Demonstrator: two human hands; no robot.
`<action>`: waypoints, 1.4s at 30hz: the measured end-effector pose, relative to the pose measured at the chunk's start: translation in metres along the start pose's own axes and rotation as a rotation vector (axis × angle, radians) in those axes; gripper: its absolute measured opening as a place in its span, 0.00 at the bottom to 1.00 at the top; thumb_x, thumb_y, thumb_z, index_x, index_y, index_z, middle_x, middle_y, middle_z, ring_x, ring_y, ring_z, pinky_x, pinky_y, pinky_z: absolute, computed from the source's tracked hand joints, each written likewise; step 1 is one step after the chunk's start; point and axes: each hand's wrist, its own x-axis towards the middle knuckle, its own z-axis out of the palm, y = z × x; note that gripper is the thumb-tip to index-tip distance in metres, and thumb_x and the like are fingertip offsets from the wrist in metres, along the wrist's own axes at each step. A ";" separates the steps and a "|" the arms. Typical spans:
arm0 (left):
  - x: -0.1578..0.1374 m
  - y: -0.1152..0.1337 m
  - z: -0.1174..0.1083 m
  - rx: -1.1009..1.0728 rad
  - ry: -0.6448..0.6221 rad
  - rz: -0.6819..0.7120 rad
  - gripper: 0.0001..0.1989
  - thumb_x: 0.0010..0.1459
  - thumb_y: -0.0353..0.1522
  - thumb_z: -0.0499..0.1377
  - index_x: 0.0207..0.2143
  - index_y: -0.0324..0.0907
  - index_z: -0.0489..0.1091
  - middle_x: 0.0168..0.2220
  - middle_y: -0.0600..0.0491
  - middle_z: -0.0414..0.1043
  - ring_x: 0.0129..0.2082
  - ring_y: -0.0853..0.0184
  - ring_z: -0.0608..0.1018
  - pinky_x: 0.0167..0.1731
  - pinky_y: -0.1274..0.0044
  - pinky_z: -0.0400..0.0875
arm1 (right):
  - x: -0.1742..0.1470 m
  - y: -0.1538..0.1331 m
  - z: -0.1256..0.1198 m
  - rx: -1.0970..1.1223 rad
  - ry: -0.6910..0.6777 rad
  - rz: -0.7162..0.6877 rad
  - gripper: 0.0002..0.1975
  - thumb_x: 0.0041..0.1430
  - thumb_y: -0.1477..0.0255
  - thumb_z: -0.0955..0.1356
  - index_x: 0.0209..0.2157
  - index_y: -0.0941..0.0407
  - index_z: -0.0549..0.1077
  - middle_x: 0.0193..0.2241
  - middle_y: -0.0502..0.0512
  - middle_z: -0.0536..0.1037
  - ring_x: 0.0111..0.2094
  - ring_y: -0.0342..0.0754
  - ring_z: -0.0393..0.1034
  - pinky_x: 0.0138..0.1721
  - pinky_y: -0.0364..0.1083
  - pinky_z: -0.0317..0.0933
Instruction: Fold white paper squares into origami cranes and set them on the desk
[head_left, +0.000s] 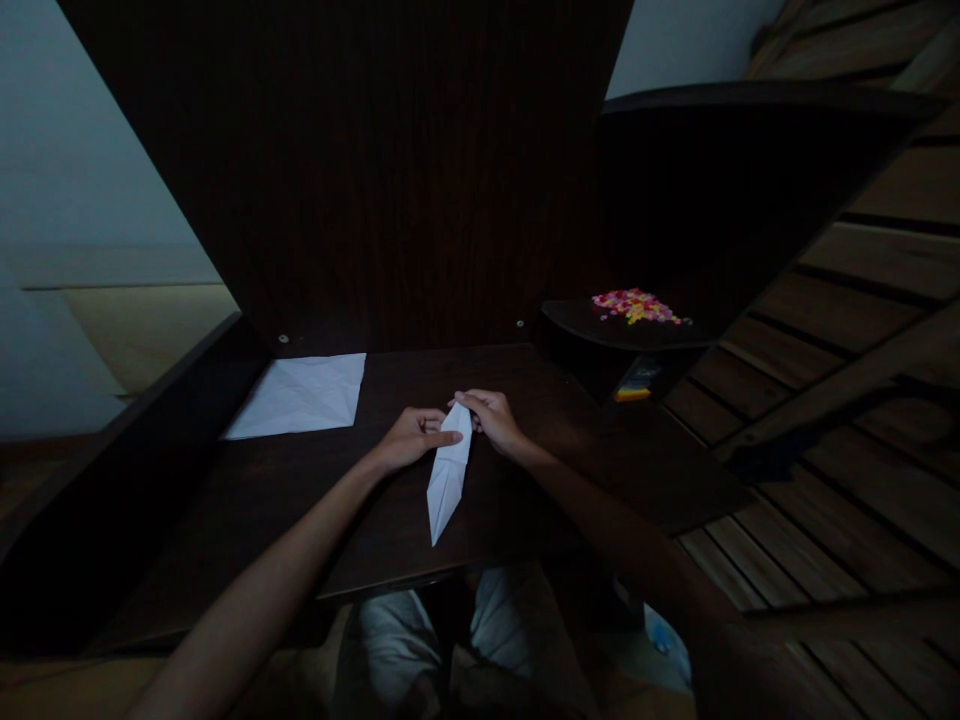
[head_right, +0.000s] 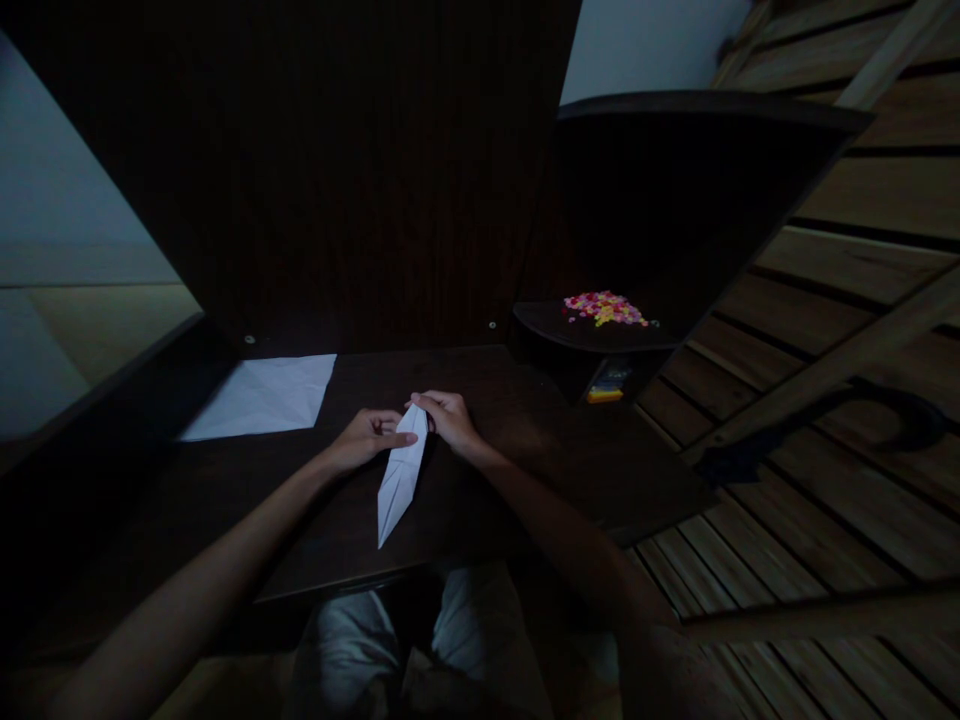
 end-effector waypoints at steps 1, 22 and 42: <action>0.000 -0.001 0.000 -0.018 0.019 0.002 0.14 0.39 0.38 0.69 0.25 0.38 0.73 0.23 0.55 0.74 0.22 0.69 0.75 0.26 0.78 0.67 | 0.000 0.000 0.000 0.010 -0.012 0.014 0.18 0.50 0.57 0.68 0.27 0.59 0.75 0.17 0.47 0.67 0.15 0.36 0.55 0.14 0.39 0.46; 0.011 -0.011 -0.007 -0.169 0.416 0.173 0.26 0.41 0.40 0.68 0.37 0.43 0.57 0.22 0.61 0.71 0.21 0.71 0.75 0.25 0.80 0.69 | -0.002 0.007 0.003 -0.048 -0.033 -0.157 0.13 0.45 0.62 0.72 0.31 0.57 0.77 0.30 0.54 0.78 0.32 0.46 0.72 0.36 0.45 0.65; 0.010 -0.010 -0.008 0.000 0.419 0.304 0.18 0.41 0.39 0.69 0.31 0.39 0.70 0.28 0.54 0.72 0.29 0.70 0.75 0.32 0.77 0.71 | 0.002 0.008 -0.002 -0.005 0.083 -0.172 0.12 0.44 0.64 0.73 0.31 0.56 0.76 0.31 0.54 0.77 0.33 0.45 0.70 0.35 0.44 0.64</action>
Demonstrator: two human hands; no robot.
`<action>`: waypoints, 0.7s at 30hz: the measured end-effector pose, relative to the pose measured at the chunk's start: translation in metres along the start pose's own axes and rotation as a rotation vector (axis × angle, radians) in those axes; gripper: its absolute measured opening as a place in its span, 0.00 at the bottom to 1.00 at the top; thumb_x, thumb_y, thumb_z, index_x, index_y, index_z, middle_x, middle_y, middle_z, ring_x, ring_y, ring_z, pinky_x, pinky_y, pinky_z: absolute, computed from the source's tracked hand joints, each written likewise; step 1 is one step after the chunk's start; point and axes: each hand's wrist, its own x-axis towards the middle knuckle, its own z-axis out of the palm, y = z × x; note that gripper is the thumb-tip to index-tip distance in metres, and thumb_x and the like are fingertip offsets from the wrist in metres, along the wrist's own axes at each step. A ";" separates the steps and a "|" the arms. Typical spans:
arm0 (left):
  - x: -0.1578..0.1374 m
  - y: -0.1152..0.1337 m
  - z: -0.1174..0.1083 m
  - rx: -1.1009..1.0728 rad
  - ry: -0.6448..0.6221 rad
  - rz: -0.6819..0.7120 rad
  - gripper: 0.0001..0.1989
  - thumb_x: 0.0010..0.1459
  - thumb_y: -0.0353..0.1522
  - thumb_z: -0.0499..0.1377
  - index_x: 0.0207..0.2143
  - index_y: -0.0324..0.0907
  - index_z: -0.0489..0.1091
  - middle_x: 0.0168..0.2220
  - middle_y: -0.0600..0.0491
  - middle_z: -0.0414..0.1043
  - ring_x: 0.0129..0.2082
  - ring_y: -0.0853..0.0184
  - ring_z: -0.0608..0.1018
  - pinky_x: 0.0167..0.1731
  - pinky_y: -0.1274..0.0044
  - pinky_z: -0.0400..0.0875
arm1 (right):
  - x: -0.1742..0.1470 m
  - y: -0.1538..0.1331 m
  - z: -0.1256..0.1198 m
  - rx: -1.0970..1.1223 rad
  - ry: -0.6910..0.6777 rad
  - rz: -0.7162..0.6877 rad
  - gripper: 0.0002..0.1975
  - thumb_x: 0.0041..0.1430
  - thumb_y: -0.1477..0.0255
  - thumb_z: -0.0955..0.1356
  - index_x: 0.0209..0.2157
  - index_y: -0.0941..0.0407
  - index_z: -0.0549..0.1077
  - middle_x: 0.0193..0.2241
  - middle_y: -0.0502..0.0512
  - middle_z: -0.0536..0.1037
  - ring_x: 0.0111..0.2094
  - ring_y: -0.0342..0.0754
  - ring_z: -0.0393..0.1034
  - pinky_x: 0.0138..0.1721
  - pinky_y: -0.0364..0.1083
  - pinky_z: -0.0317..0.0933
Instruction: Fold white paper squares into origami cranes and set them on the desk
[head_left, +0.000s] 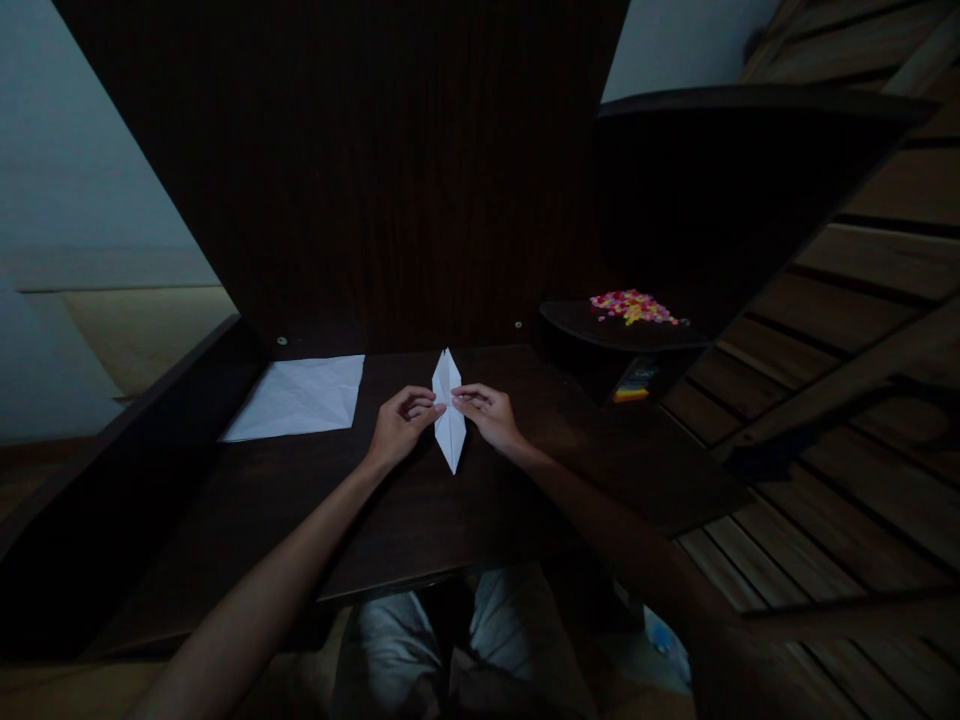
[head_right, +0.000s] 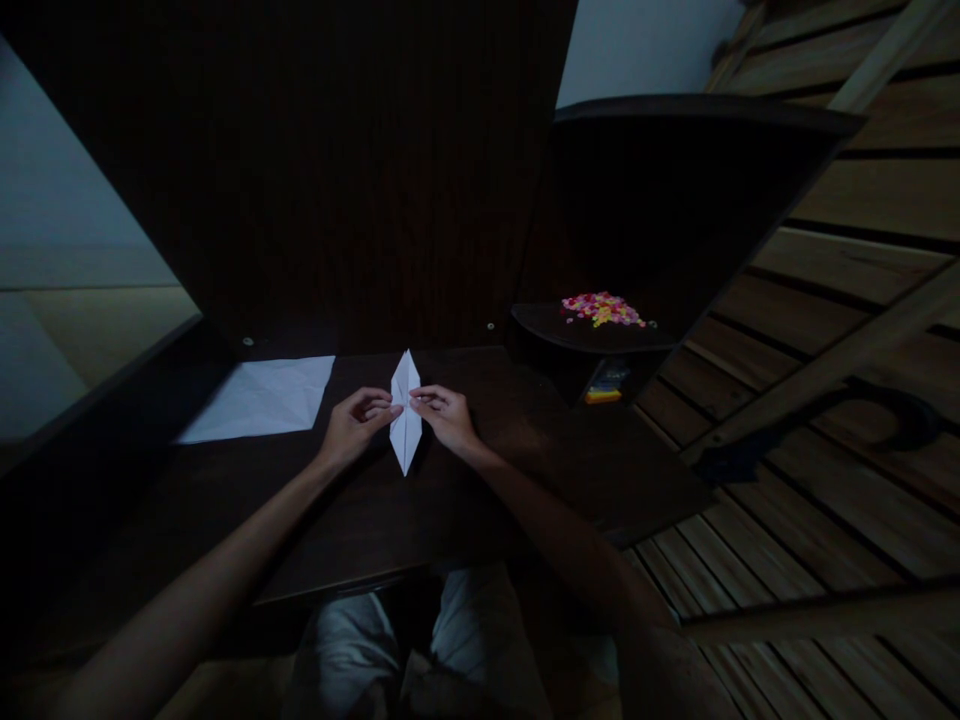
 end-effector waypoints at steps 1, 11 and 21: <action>0.000 -0.001 0.000 0.003 -0.005 -0.001 0.17 0.41 0.39 0.69 0.31 0.39 0.70 0.27 0.54 0.72 0.28 0.70 0.75 0.32 0.77 0.71 | 0.000 0.000 0.000 0.002 0.001 0.002 0.13 0.44 0.64 0.73 0.31 0.56 0.76 0.31 0.54 0.77 0.33 0.45 0.70 0.35 0.44 0.64; -0.001 0.001 -0.004 0.061 -0.044 0.004 0.17 0.39 0.39 0.70 0.29 0.38 0.72 0.27 0.52 0.74 0.28 0.67 0.76 0.33 0.74 0.74 | 0.000 0.000 -0.001 0.109 0.019 0.099 0.15 0.41 0.63 0.74 0.31 0.57 0.77 0.30 0.54 0.78 0.32 0.46 0.71 0.35 0.44 0.64; 0.000 -0.003 -0.006 0.101 -0.037 0.041 0.14 0.43 0.39 0.68 0.29 0.38 0.74 0.26 0.52 0.75 0.26 0.67 0.76 0.30 0.75 0.72 | 0.000 0.000 -0.001 0.087 -0.013 0.069 0.15 0.42 0.62 0.74 0.32 0.57 0.78 0.30 0.54 0.79 0.31 0.46 0.72 0.34 0.44 0.65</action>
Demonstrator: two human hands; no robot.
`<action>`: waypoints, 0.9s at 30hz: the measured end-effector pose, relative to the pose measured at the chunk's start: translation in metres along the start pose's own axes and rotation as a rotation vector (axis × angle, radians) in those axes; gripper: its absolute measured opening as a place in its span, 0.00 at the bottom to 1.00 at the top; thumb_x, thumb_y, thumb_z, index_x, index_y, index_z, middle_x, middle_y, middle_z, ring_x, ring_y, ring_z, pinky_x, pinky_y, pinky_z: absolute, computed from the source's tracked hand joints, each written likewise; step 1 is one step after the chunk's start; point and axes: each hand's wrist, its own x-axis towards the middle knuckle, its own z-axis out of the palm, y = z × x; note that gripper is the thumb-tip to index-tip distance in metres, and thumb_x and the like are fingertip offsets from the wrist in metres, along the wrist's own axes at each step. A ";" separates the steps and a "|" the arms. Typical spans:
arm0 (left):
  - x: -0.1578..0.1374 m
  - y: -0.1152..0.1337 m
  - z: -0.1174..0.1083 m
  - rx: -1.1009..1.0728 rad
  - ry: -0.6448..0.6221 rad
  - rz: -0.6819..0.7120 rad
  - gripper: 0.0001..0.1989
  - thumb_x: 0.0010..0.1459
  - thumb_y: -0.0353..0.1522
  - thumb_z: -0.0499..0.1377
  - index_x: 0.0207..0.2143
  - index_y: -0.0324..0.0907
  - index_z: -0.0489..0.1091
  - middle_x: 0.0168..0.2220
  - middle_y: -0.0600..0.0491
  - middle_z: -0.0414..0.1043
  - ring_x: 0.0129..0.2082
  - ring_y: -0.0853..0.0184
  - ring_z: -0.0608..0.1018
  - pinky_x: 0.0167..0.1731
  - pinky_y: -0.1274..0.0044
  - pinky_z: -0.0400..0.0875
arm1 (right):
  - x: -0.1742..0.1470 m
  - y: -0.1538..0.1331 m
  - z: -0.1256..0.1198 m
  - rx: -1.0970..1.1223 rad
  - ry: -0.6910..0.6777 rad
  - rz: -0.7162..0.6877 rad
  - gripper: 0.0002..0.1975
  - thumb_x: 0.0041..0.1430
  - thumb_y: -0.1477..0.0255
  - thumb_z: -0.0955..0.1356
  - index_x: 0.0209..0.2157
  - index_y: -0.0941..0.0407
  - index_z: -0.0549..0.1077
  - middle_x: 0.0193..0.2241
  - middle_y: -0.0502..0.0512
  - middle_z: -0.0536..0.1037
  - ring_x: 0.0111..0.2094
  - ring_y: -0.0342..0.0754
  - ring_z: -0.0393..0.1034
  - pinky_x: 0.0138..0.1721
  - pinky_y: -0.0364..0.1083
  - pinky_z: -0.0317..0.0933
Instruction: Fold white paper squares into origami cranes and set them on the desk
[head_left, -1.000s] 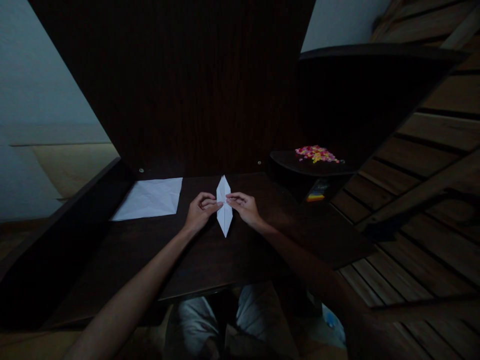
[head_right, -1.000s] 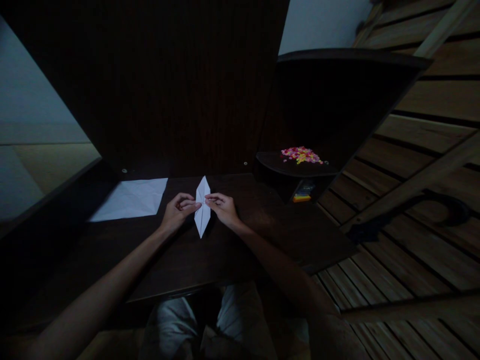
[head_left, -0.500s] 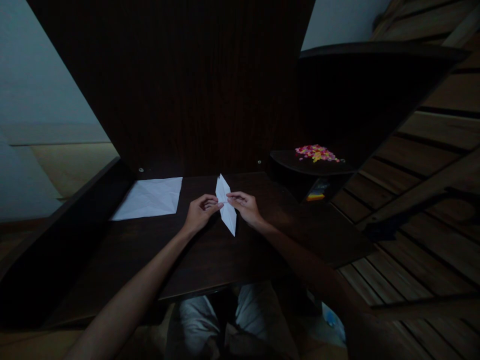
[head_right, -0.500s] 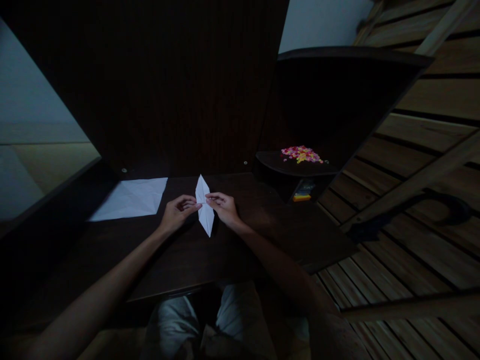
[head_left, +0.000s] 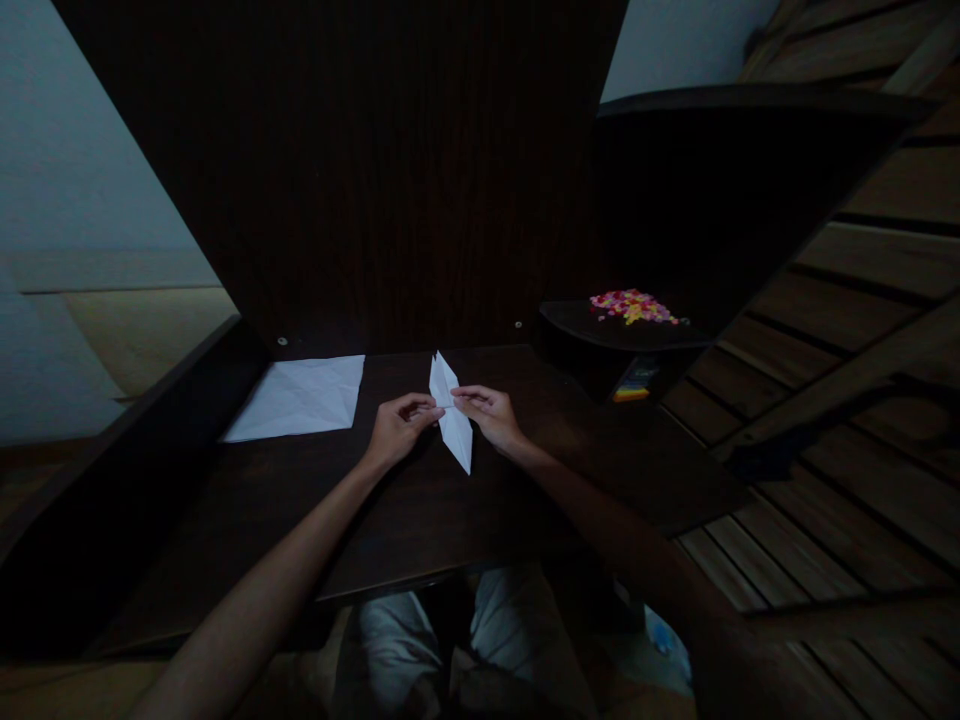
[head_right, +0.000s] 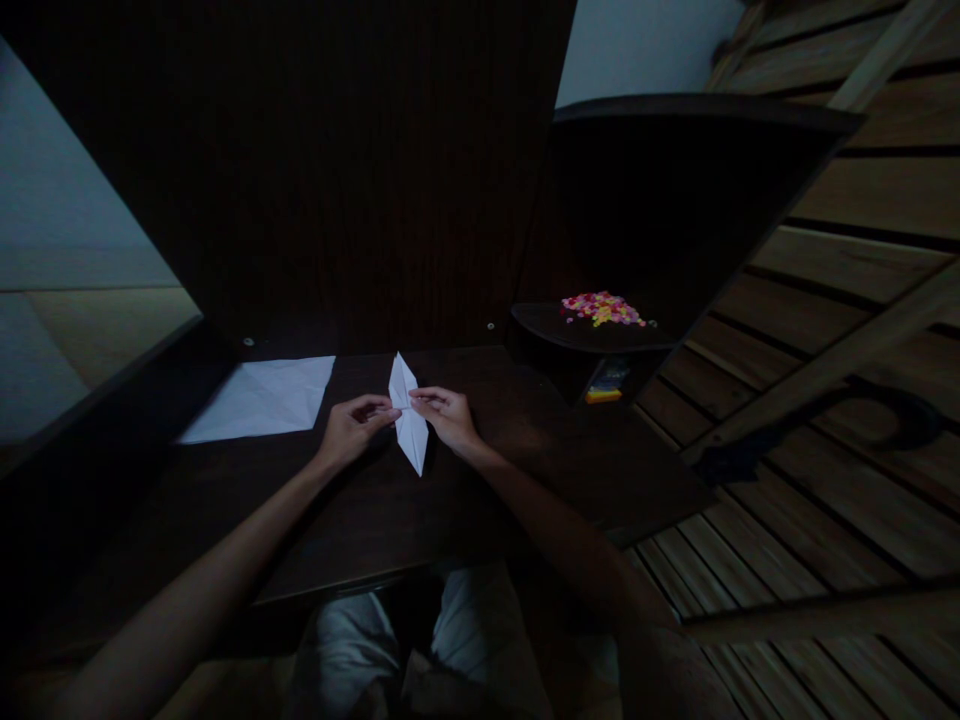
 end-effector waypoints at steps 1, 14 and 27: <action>0.000 0.001 0.000 0.007 0.003 0.000 0.14 0.43 0.39 0.68 0.29 0.38 0.74 0.25 0.52 0.75 0.25 0.67 0.76 0.29 0.75 0.72 | 0.000 0.000 0.000 -0.011 0.000 -0.010 0.15 0.42 0.62 0.74 0.32 0.57 0.78 0.30 0.54 0.79 0.31 0.46 0.72 0.34 0.44 0.65; 0.002 0.002 0.003 -0.110 0.042 -0.037 0.15 0.42 0.38 0.68 0.29 0.39 0.69 0.24 0.56 0.72 0.26 0.70 0.75 0.30 0.78 0.69 | 0.000 0.004 0.002 -0.071 0.014 -0.091 0.14 0.43 0.64 0.74 0.32 0.57 0.77 0.31 0.55 0.79 0.31 0.45 0.71 0.33 0.44 0.66; 0.001 0.008 0.003 -0.102 0.003 -0.044 0.14 0.44 0.37 0.66 0.32 0.39 0.73 0.26 0.54 0.73 0.27 0.69 0.74 0.29 0.78 0.67 | -0.002 0.003 0.004 -0.067 -0.005 -0.098 0.13 0.43 0.64 0.74 0.31 0.56 0.77 0.28 0.53 0.77 0.30 0.44 0.70 0.32 0.43 0.65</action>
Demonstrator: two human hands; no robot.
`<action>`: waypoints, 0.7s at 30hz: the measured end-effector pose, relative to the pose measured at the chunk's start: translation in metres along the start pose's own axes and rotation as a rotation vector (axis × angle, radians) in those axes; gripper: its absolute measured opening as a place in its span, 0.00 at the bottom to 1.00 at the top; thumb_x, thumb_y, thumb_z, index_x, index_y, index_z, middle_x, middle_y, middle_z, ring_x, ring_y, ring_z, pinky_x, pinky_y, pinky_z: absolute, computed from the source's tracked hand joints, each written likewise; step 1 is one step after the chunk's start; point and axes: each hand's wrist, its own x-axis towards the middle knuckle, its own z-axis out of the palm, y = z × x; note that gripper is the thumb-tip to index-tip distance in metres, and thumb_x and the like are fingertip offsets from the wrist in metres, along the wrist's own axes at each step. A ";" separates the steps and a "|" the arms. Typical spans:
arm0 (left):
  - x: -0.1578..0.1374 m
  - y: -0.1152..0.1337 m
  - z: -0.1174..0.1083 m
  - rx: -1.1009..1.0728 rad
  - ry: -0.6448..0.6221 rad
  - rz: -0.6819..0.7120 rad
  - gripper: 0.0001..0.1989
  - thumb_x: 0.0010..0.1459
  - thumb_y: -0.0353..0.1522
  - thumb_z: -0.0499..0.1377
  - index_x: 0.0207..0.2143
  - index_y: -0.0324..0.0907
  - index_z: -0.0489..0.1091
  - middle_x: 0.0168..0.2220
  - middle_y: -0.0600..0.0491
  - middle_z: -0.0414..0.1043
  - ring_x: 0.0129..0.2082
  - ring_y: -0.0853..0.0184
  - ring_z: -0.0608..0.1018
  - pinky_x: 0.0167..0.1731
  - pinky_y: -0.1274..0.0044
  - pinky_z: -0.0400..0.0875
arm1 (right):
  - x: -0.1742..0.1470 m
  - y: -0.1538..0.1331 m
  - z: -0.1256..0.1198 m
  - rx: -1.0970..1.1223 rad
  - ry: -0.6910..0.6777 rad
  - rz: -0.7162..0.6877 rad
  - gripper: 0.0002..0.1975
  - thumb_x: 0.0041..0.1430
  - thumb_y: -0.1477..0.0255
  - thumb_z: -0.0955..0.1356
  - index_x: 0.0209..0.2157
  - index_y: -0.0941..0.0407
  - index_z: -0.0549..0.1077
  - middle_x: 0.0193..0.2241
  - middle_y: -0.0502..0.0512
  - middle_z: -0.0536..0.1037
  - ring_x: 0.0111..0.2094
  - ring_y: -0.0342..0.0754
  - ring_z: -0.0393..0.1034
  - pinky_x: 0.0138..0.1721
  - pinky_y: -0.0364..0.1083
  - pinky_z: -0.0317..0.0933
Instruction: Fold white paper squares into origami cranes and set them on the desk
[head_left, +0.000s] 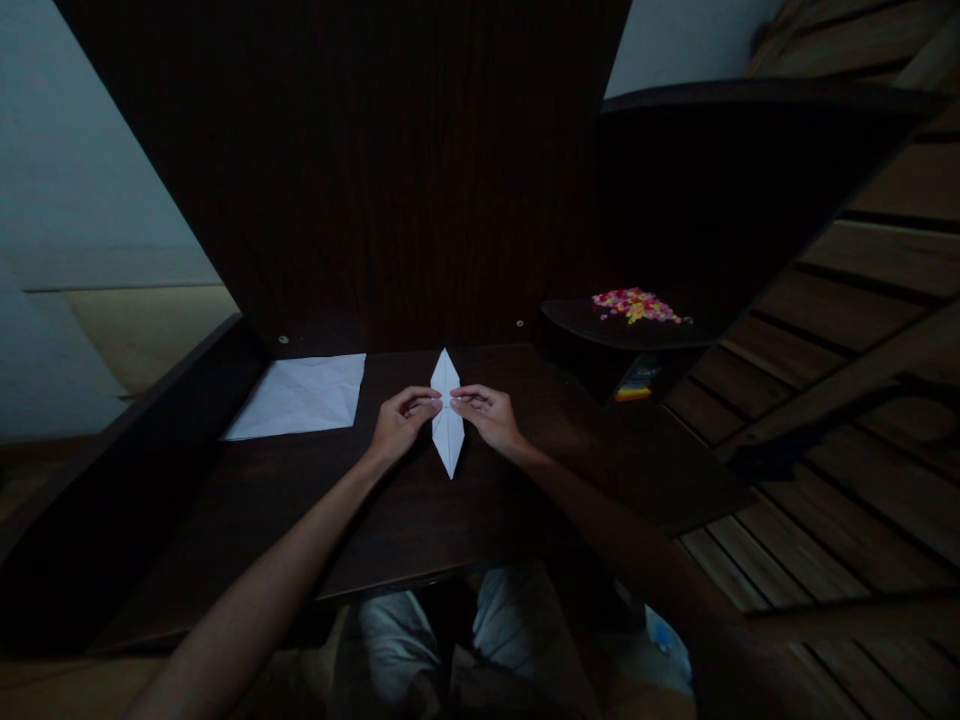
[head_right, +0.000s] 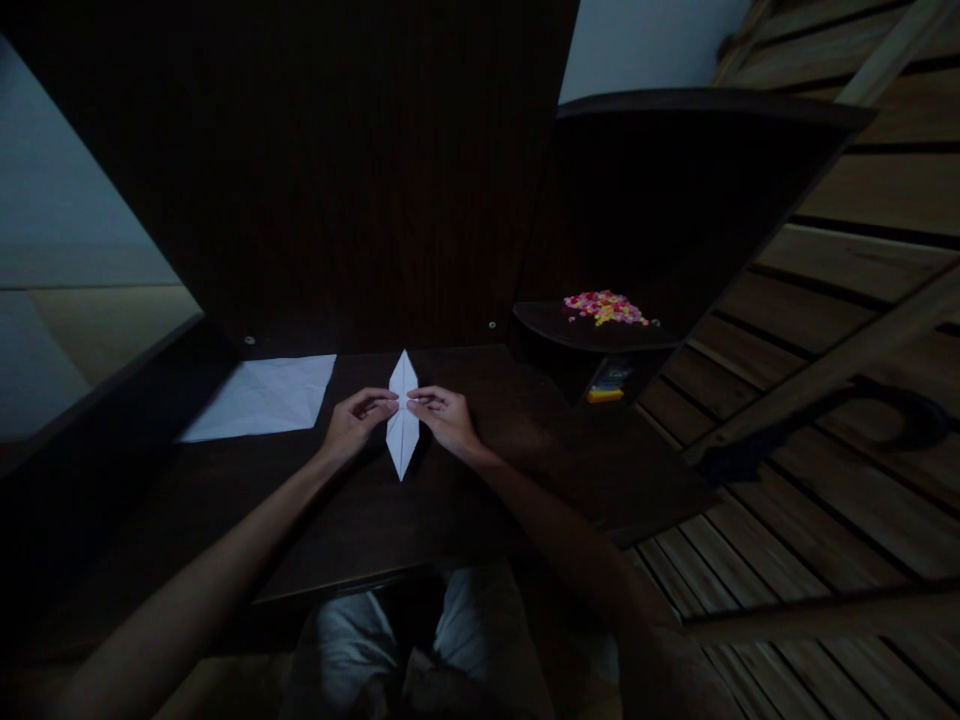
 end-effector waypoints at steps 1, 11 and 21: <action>0.000 0.000 0.000 -0.011 -0.005 -0.012 0.14 0.44 0.37 0.67 0.32 0.39 0.73 0.26 0.54 0.73 0.27 0.69 0.74 0.29 0.78 0.67 | 0.000 -0.001 0.000 -0.005 -0.002 0.003 0.13 0.43 0.64 0.74 0.31 0.56 0.77 0.29 0.53 0.77 0.30 0.44 0.70 0.32 0.43 0.65; 0.000 -0.003 -0.004 0.062 0.020 -0.008 0.12 0.44 0.37 0.66 0.30 0.39 0.75 0.24 0.55 0.73 0.22 0.70 0.72 0.23 0.79 0.66 | -0.006 -0.006 0.004 -0.003 -0.101 0.020 0.16 0.45 0.62 0.73 0.35 0.56 0.77 0.25 0.51 0.75 0.26 0.42 0.69 0.28 0.42 0.66; -0.004 -0.001 0.001 0.053 -0.037 0.044 0.23 0.45 0.38 0.67 0.45 0.39 0.74 0.32 0.50 0.76 0.30 0.67 0.76 0.33 0.74 0.71 | -0.003 -0.012 -0.004 -0.086 -0.038 -0.070 0.15 0.47 0.64 0.72 0.38 0.55 0.78 0.34 0.55 0.77 0.32 0.44 0.70 0.33 0.43 0.67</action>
